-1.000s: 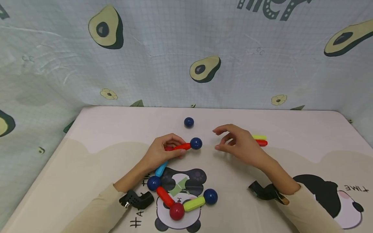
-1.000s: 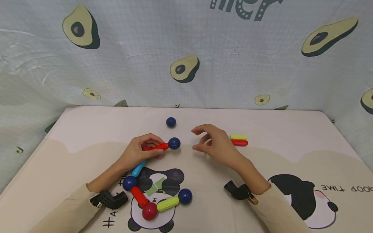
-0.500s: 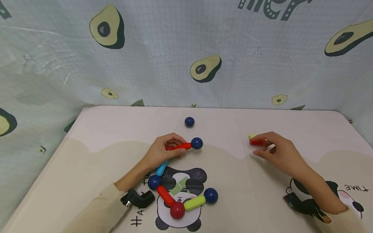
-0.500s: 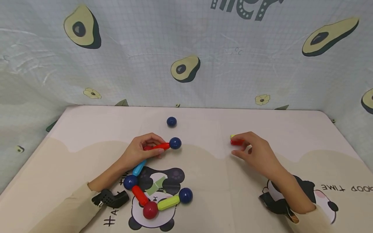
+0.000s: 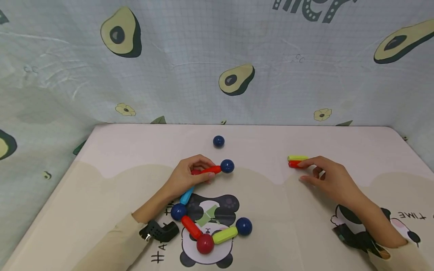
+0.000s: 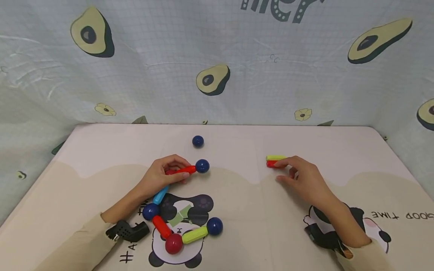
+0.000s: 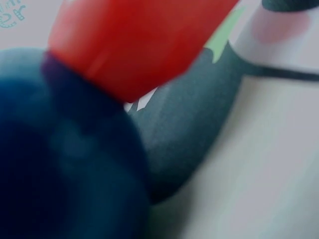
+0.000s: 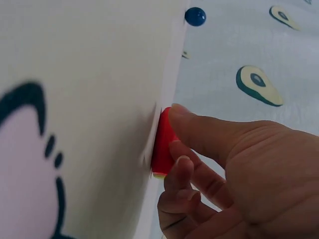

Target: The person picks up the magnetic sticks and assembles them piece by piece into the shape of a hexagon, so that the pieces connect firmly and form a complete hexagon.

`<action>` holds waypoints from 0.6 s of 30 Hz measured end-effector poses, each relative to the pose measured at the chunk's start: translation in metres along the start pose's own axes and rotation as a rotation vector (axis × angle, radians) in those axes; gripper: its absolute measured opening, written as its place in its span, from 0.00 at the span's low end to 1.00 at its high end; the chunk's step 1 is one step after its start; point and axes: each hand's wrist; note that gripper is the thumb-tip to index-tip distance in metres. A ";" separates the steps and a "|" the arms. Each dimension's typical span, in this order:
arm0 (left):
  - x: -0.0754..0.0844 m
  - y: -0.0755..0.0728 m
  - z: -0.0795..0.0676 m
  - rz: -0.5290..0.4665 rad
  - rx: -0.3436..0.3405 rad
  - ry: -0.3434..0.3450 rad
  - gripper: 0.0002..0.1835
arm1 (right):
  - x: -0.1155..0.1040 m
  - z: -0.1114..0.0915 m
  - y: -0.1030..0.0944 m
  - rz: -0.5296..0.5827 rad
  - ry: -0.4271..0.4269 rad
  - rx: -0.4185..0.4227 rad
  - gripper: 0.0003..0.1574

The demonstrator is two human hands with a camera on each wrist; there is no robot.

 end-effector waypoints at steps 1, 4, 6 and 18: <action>0.000 0.000 0.000 -0.001 0.000 0.000 0.15 | 0.000 0.000 0.000 -0.003 0.000 0.000 0.22; 0.000 0.000 0.000 0.002 -0.001 -0.001 0.15 | 0.000 0.001 0.000 -0.009 -0.017 0.021 0.23; 0.000 0.000 0.000 0.001 0.000 -0.001 0.15 | 0.000 0.001 0.001 -0.013 -0.045 0.038 0.24; 0.001 0.000 0.000 -0.002 -0.001 -0.015 0.15 | 0.006 0.000 0.004 -0.016 -0.004 0.026 0.25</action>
Point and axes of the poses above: each hand's wrist, its own z-axis towards the middle knuckle, its own y-axis out of the palm, x = y × z, and after that the axes turned 14 degrees about z, right-handed
